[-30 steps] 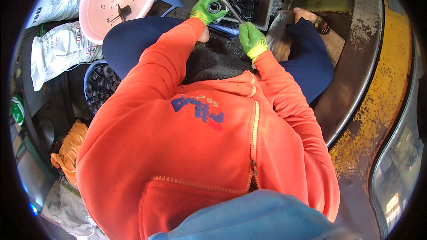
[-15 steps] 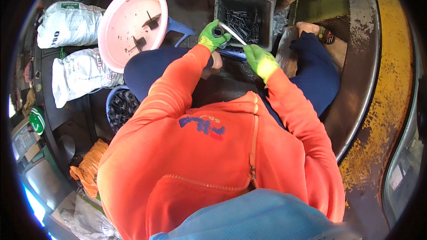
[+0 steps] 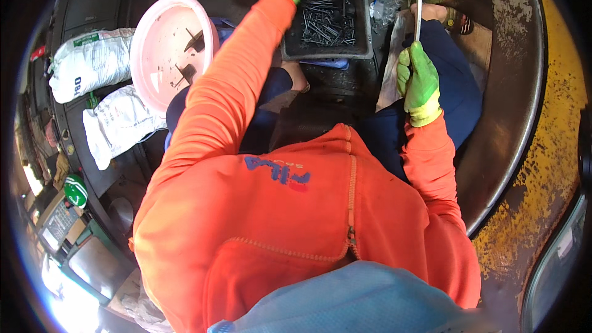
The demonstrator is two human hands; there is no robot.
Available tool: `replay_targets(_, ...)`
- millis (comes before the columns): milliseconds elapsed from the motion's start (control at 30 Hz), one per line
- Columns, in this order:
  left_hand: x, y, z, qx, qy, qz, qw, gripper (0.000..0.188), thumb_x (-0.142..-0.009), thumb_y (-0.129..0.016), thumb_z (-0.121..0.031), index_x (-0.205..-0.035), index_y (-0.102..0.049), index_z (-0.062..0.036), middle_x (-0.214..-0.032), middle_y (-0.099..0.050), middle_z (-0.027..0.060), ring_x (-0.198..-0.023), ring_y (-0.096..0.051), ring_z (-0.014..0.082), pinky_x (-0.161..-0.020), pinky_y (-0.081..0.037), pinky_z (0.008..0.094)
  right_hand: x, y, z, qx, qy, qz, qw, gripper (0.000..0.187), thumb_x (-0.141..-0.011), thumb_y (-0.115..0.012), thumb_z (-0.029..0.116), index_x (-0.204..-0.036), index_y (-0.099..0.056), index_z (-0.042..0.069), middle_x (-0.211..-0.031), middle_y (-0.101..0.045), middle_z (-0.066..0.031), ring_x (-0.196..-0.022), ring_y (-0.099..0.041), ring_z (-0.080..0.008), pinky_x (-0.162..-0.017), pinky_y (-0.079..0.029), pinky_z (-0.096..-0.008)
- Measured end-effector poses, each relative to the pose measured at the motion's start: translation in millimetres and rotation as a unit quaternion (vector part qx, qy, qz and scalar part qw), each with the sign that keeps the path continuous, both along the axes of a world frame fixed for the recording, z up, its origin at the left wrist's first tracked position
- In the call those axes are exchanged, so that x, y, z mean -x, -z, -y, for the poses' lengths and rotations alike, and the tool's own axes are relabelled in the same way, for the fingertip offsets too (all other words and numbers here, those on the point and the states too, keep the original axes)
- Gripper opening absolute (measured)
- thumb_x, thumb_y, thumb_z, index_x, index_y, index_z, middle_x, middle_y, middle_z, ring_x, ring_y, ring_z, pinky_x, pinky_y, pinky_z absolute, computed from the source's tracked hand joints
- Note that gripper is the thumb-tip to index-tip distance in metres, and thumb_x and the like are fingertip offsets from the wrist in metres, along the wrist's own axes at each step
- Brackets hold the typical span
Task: The person sits on the floor and uses a metal tool to scrape and clean small black metal parts. They repeatedly pick up parts, scrape them, and place them into a white bowl. The person also briefly operates a nearby machine lever and inspects a part before continuing the cleaning.
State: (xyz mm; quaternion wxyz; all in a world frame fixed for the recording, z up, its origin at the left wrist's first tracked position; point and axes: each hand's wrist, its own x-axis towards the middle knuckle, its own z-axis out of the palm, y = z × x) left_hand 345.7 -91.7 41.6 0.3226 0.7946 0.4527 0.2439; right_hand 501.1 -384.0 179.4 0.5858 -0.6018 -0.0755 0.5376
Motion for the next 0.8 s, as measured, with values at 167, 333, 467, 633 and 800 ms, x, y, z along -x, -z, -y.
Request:
replay_targets(167,-62.9,99.3,72.0,0.193,0.105,-0.274,0.936,0.063,-0.079,-0.053,-0.055,-0.121,-0.059,-0.0083,-0.123,-0.057,0.0199,-0.117,-0.051,0.0353,-0.1,-0.038,0.0423,5.0,4.4,-6.8,0.01,-0.06,-0.021,0.998,0.039,-0.097,-0.042,0.038,-0.064,-0.047,0.017,-0.048,-0.034,0.0062,-0.037,-0.025,-0.0062,-0.036,-0.018,-0.0219)
replay_targets(333,-73.3,140.0,80.9,0.15,0.049,-0.314,0.936,0.044,-0.082,-0.055,-0.043,-0.106,-0.067,-0.0078,-0.114,-0.062,0.0191,-0.105,-0.059,0.0366,-0.092,-0.045,0.0447,11.6,23.3,-12.4,0.053,-0.068,-0.106,0.991,0.034,-0.096,-0.045,0.037,-0.067,-0.048,0.02,-0.051,-0.036,0.0077,-0.038,-0.027,-0.0051,-0.034,-0.019,-0.0215)
replay_targets(467,-48.8,119.3,63.4,0.125,0.064,-0.258,0.956,0.038,-0.083,-0.054,-0.037,-0.096,-0.069,-0.0052,-0.104,-0.065,0.0198,-0.099,-0.061,0.0363,-0.087,-0.047,0.0456,6.0,36.4,-13.2,0.041,-0.077,-0.037,0.996,0.035,-0.096,-0.048,0.038,-0.071,-0.052,0.014,-0.052,-0.039,0.0062,-0.04,-0.031,-0.0055,-0.037,-0.022,-0.0215)
replay_targets(633,52.6,41.9,57.4,0.548,-0.015,0.092,0.831,0.03,-0.087,-0.063,-0.032,-0.098,-0.063,-0.0032,-0.086,-0.064,0.0082,-0.07,-0.058,0.0143,-0.061,-0.049,0.0278,9.5,71.8,-11.0,0.076,-0.116,0.069,0.988,0.037,-0.093,-0.051,0.04,-0.086,-0.06,0.006,-0.071,-0.054,0.0006,-0.062,-0.046,-0.0092,-0.058,-0.038,-0.025)
replay_targets(800,135.2,-3.3,92.3,0.584,-0.092,0.136,0.795,0.029,-0.089,-0.062,-0.03,-0.101,-0.063,-0.0045,-0.086,-0.063,0.0095,-0.067,-0.059,0.0163,-0.058,-0.049,0.0259,50.7,112.4,-21.3,0.046,-0.258,0.279,0.924,0.033,-0.093,-0.054,0.038,-0.089,-0.063,0.006,-0.069,-0.054,-0.0001,-0.061,-0.048,-0.0102,-0.057,-0.038,-0.0255)
